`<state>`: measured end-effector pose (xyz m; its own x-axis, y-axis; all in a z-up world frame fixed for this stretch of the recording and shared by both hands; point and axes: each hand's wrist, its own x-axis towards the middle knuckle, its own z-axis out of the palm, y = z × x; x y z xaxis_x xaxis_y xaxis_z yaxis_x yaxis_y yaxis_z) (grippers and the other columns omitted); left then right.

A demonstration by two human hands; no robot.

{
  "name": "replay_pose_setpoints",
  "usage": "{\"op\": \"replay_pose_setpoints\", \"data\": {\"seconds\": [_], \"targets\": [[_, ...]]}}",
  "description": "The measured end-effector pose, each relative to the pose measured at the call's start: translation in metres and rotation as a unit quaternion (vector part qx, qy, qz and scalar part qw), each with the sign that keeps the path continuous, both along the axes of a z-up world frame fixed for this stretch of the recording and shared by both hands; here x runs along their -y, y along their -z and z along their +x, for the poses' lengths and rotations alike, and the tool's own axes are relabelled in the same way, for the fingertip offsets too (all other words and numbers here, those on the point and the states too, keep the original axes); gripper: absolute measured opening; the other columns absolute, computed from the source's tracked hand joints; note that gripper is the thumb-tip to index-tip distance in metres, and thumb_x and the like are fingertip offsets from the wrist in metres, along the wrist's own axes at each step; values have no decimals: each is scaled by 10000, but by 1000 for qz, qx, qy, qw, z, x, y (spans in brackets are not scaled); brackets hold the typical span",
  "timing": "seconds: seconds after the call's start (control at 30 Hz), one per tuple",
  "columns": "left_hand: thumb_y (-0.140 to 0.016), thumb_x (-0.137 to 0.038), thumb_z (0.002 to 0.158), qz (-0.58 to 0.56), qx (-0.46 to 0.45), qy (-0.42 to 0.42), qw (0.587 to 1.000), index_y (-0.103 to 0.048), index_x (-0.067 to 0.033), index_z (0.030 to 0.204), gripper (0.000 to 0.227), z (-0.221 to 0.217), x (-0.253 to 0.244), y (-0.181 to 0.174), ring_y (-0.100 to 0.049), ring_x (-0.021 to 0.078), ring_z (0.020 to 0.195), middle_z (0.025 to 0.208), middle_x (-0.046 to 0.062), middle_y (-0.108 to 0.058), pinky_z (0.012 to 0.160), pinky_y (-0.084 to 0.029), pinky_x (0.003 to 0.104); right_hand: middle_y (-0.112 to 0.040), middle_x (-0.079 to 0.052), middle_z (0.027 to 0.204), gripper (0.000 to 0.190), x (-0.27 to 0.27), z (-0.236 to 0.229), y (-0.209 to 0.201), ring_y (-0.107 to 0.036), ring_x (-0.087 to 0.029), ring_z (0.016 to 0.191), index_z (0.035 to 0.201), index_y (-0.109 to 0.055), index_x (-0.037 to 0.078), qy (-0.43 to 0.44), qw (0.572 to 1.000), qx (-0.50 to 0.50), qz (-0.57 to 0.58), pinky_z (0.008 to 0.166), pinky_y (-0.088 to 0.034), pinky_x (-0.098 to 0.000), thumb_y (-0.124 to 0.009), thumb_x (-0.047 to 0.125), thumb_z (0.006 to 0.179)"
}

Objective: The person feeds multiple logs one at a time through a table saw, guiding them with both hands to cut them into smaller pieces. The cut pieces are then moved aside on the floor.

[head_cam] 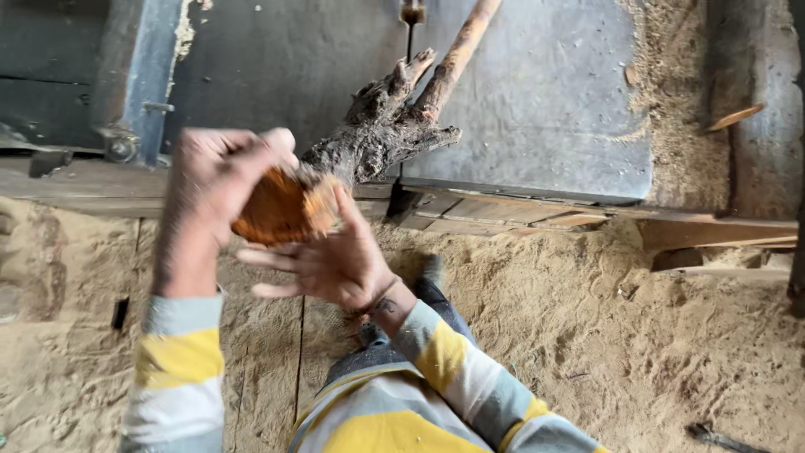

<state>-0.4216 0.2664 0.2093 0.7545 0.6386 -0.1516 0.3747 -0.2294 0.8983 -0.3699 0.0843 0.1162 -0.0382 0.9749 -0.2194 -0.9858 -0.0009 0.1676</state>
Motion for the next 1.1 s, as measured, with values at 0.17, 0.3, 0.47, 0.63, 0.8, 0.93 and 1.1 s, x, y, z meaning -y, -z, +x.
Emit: {"op": "replay_pose_setpoints", "data": {"seconds": [0.17, 0.3, 0.47, 0.63, 0.8, 0.93, 1.1], "targets": [[-808, -337, 864, -92, 28, -15, 995, -805, -104, 837, 234, 7, -37, -14, -657, 87, 581, 767, 15, -766, 576, -543, 249, -346, -268, 1560, 1169, -19, 25, 26, -404, -415, 1423, 1551, -323, 58, 50, 984, -23, -170, 1107, -300, -729, -736, 776, 726], [-810, -327, 862, -150, 38, -23, 988, -802, -69, 831, 260, 15, -48, -9, -663, 102, 636, 785, 38, -769, 616, -537, 254, -564, -231, 1361, 879, -84, 65, 70, -595, -379, 1231, 1417, -484, 68, 117, 983, 21, -139, 1042, -458, -645, -785, 622, 804], [-812, -364, 862, -162, 77, 12, 984, -785, -43, 893, 323, 18, -82, -12, -684, 106, 720, 861, 59, -781, 680, -549, 267, -747, -59, 1101, 316, -151, 74, 91, -729, -241, 990, 1149, -664, 145, 121, 981, 88, -126, 932, -590, -493, -790, 389, 991], [-775, -618, 788, 37, 162, 137, 976, -703, -62, 1119, 650, 17, -116, -22, -665, 95, 898, 1001, 23, -704, 836, -561, 267, -739, -52, 934, 372, -193, 101, 93, -729, -233, 826, 982, -659, 156, 36, 980, 119, -156, 774, -617, -554, -727, 500, 859], [-765, -634, 895, 283, 216, 154, 922, -707, -47, 1104, 625, 50, -147, 1, -695, 177, 840, 1009, 85, -687, 790, -613, 325, -700, -163, 1115, 484, -247, 144, 107, -705, -270, 967, 1187, -640, 50, 140, 928, 318, -137, 908, -579, -485, -695, 479, 968], [-787, -660, 908, 325, 201, 128, 915, -741, -90, 1013, 582, 75, -177, 26, -714, 143, 745, 910, 42, -710, 685, -614, 327, -725, -203, 1122, 581, -257, 162, 116, -730, -300, 964, 1222, -636, 9, 84, 964, 223, -115, 882, -632, -490, -614, 517, 942], [-769, -700, 894, 312, 233, 103, 915, -739, -95, 920, 606, 105, -199, 33, -684, 137, 671, 836, 23, -699, 601, -576, 310, -720, -148, 1111, 593, -275, 194, 120, -738, -251, 909, 1250, -643, 62, 90, 956, 248, -129, 773, -647, -461, -582, 563, 939]]}}
